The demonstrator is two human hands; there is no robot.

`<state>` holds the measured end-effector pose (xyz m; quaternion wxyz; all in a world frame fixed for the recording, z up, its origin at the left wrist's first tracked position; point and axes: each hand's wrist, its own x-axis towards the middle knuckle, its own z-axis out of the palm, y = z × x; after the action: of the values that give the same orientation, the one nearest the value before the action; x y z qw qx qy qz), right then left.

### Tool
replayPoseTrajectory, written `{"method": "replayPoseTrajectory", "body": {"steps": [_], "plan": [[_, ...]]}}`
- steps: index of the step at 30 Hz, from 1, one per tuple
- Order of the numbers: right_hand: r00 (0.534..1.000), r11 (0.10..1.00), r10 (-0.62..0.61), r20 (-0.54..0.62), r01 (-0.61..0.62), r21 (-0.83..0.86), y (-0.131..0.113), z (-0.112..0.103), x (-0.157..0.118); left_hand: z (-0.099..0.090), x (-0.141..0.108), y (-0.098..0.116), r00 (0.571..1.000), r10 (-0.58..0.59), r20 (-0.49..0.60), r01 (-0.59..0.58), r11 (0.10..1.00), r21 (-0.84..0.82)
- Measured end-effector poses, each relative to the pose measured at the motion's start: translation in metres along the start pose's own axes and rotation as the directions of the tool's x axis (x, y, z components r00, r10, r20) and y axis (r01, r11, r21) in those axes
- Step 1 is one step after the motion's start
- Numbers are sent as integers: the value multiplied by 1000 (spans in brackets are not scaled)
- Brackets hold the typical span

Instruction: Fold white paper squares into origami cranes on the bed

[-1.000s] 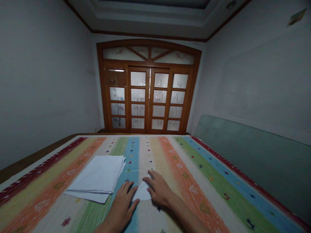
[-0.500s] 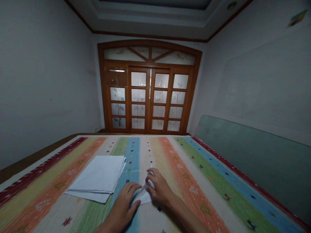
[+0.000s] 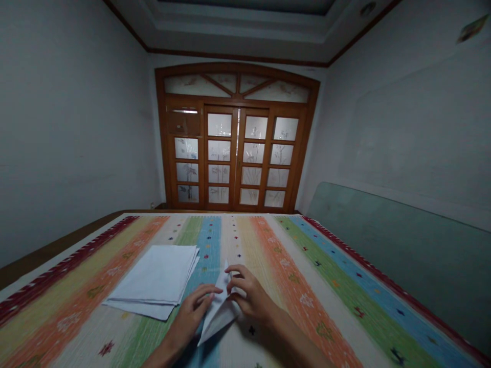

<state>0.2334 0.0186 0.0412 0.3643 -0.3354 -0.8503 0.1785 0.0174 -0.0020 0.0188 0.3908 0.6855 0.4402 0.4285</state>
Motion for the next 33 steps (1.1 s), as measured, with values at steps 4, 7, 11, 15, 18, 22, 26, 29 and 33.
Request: {"method": "replayPoseTrajectory", "body": {"steps": [4, 7, 11, 15, 18, 22, 26, 29, 33], "plan": [[999, 998, 6, -48, -3, 60, -3, 3, -1, -1, 4, -4, 998, -43, 47, 47, 995, -89], [996, 997, -12, -92, 19, 71, -6, 2, 0, -1, 5, -7, 999, -37, 7, 38, 994, -105], [989, 993, -38, -142, 54, 109, -14, -1, 2, -3, 4, -10, 998, -59, 26, 63, 975, -215], [986, 979, -54, -157, 83, 187, -21, -3, 4, -3, 2, -10, 997, -57, 52, 69, 961, -269], [988, 977, -67, -138, 93, 190, -22, -1, 3, -2, 3, -11, 999, -41, 23, 46, 958, -283], [989, 977, -92, -114, 112, 184, -20, 2, 2, 1, 4, -11, 994, -26, -105, -11, 942, -335], [992, 976, -86, -91, 103, 192, -20, 3, 2, 2, 4, -12, 992, -54, -113, 2, 910, -415], [994, 976, -79, -70, 92, 199, -21, 3, 2, 2, 6, -14, 995, -66, -71, 36, 933, -359], [996, 974, -83, -27, 87, 208, -23, 3, 0, 2, 9, -18, 993, -31, -110, 4, 970, -245]]}}
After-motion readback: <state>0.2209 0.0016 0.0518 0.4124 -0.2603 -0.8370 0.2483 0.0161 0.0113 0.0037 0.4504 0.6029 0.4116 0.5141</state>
